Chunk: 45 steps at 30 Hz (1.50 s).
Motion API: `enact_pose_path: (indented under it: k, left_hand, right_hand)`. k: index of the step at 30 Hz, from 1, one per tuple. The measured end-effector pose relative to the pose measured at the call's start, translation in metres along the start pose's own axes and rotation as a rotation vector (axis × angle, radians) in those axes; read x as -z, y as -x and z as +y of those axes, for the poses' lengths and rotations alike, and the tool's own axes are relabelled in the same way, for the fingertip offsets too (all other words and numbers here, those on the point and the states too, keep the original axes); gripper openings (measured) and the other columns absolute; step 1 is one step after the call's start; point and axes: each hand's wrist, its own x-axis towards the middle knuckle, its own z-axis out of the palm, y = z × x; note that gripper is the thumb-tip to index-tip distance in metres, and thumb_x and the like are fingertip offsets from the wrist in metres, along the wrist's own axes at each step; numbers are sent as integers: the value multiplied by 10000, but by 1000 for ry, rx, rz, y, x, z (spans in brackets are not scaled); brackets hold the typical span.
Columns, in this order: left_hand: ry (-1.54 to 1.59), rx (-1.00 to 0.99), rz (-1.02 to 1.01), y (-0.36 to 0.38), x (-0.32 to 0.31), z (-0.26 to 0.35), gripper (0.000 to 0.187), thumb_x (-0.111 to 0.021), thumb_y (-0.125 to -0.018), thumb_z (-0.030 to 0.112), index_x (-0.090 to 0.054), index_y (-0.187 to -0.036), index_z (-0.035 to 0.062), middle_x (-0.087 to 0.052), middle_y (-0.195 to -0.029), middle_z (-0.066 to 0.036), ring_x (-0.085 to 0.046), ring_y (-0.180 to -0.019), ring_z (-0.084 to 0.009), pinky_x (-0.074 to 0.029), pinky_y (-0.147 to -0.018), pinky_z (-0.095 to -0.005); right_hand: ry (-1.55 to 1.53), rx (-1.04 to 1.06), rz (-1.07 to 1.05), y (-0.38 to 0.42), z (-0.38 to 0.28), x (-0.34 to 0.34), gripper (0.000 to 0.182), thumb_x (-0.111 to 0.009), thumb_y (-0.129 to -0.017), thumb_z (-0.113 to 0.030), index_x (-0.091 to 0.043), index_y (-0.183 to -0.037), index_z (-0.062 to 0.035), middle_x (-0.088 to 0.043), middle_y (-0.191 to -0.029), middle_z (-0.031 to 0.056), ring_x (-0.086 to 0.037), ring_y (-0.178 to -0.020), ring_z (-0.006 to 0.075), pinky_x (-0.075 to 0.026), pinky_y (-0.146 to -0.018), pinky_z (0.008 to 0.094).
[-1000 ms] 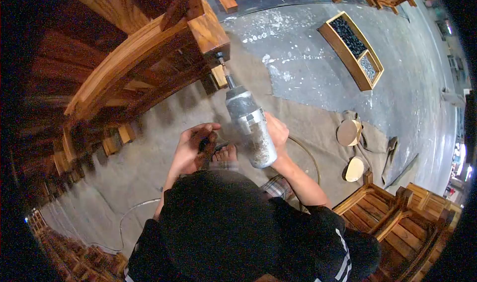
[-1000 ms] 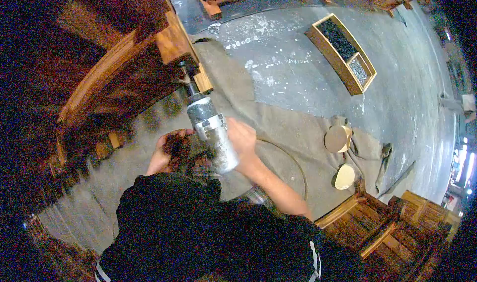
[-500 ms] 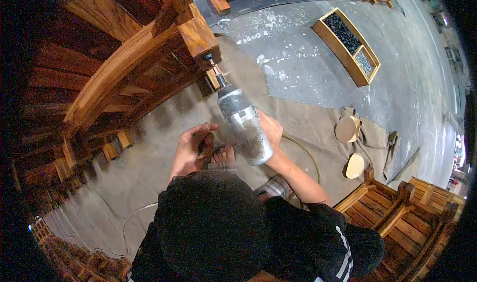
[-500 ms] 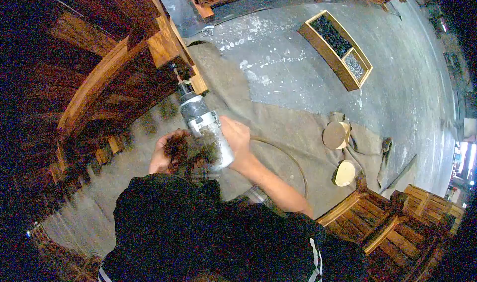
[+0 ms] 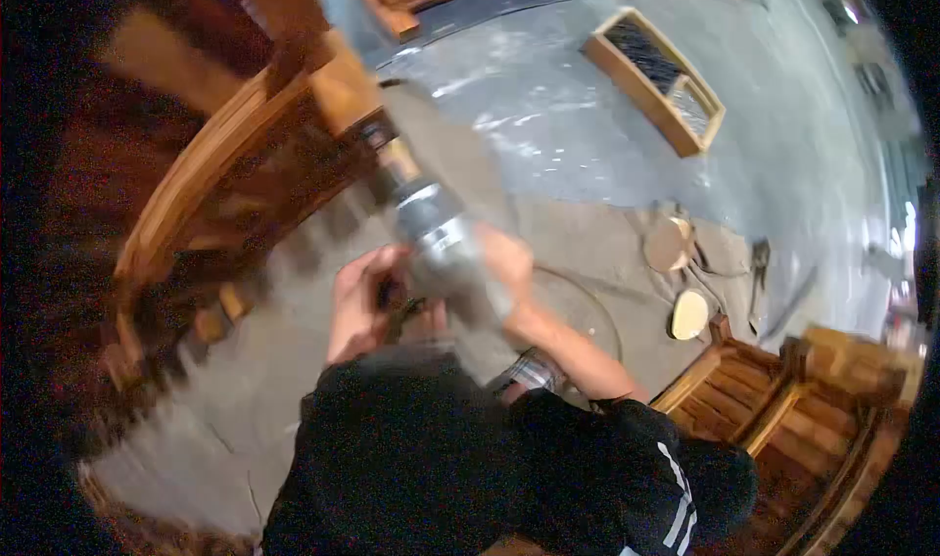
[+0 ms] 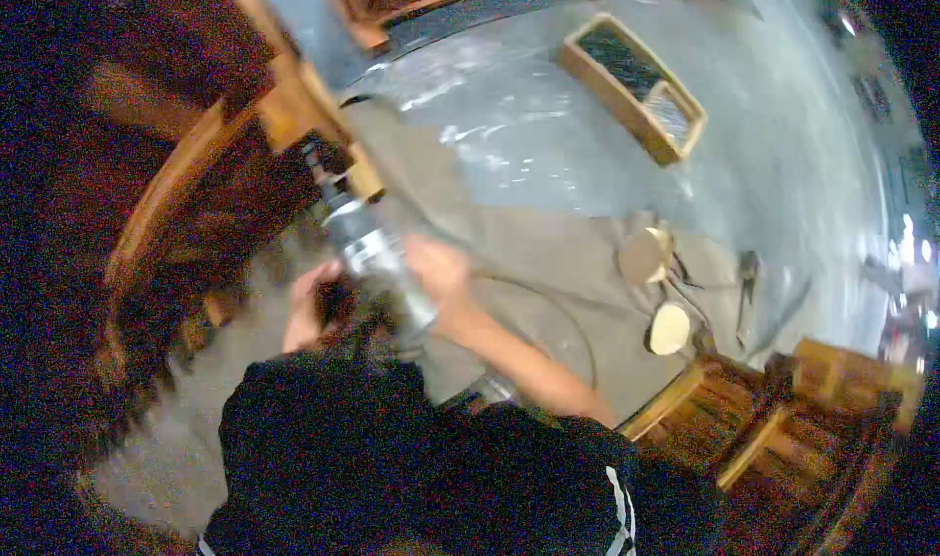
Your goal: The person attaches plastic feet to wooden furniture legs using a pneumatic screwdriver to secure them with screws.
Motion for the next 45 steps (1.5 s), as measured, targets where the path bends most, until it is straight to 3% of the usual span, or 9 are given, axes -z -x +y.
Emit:
enact_pose_path:
  k: [12,16,19,21,22,28,31,34,45]
  left_hand:
    - [33,-70,-37,-67,41,-43,247,-495,-921,292,-512,-999,58,-396,-605,17,-334,-416,-51,-234,-329,-199]
    - [-132,49,86,-24,-6,18,677,-661,-776,495,-456,-1249,57,-516,-1114,-101,-502,-971,-273,-480,-782,-424]
    - [-71,-195,181,2,-31,38,575,-644,-823,402,-475,-1233,36,-506,-1051,-141,-524,-947,-308,-484,-760,-457]
    - [83,-361,115,0,-47,52,287,-497,-926,314,-517,-993,35,-370,-605,31,-310,-429,-32,-198,-348,-189]
    - [28,-422,297,9,-71,64,315,-503,-928,334,-528,-972,23,-339,-602,56,-271,-426,-19,-183,-366,-180]
    - [353,-616,-146,22,-85,113,274,-509,-944,270,-540,-862,10,-407,-586,32,-342,-456,-36,-227,-398,-187]
    - [331,-697,-250,28,-83,127,267,-513,-943,271,-543,-854,20,-400,-567,37,-332,-454,-35,-217,-400,-186]
    - [311,-646,-391,30,-75,150,269,-510,-943,285,-549,-855,34,-404,-566,41,-334,-454,-34,-220,-399,-181]
    - [379,-591,-601,98,-93,197,308,-443,-969,279,-559,-1039,2,-348,-557,60,-310,-436,-32,-225,-378,-170]
  right_hand:
    - [-99,-212,-201,-1,-3,14,588,-579,-634,-486,-545,-941,14,-548,-971,192,-538,-798,371,-415,-654,429]
    - [-198,-265,-219,-7,-15,30,590,-583,-658,-475,-555,-990,12,-554,-1029,203,-558,-849,374,-421,-681,418]
    - [-146,-30,-80,5,-3,27,603,-600,-689,-436,-558,-1090,12,-556,-1147,199,-579,-988,340,-450,-751,373]
    - [-117,-145,-207,0,-15,39,587,-656,-681,-368,-564,-1125,6,-572,-1160,189,-581,-1035,319,-464,-794,360]
    - [-130,-148,-223,-7,-23,49,581,-688,-671,-337,-572,-1128,2,-587,-1147,180,-590,-1036,309,-473,-803,354]
    - [-167,-155,-185,-47,-50,69,509,-743,-636,-378,-617,-978,-23,-644,-940,138,-642,-804,282,-514,-727,355]
    - [-55,156,-146,-72,-55,81,445,-746,-664,-317,-623,-969,-17,-651,-926,127,-647,-768,252,-512,-706,328]
    - [-118,-109,-195,-95,-71,87,398,-724,-657,-224,-616,-959,11,-654,-871,129,-645,-710,250,-503,-683,298]
    - [180,182,17,-135,-109,90,399,-754,-626,-215,-623,-927,12,-654,-839,126,-654,-708,256,-508,-630,300]
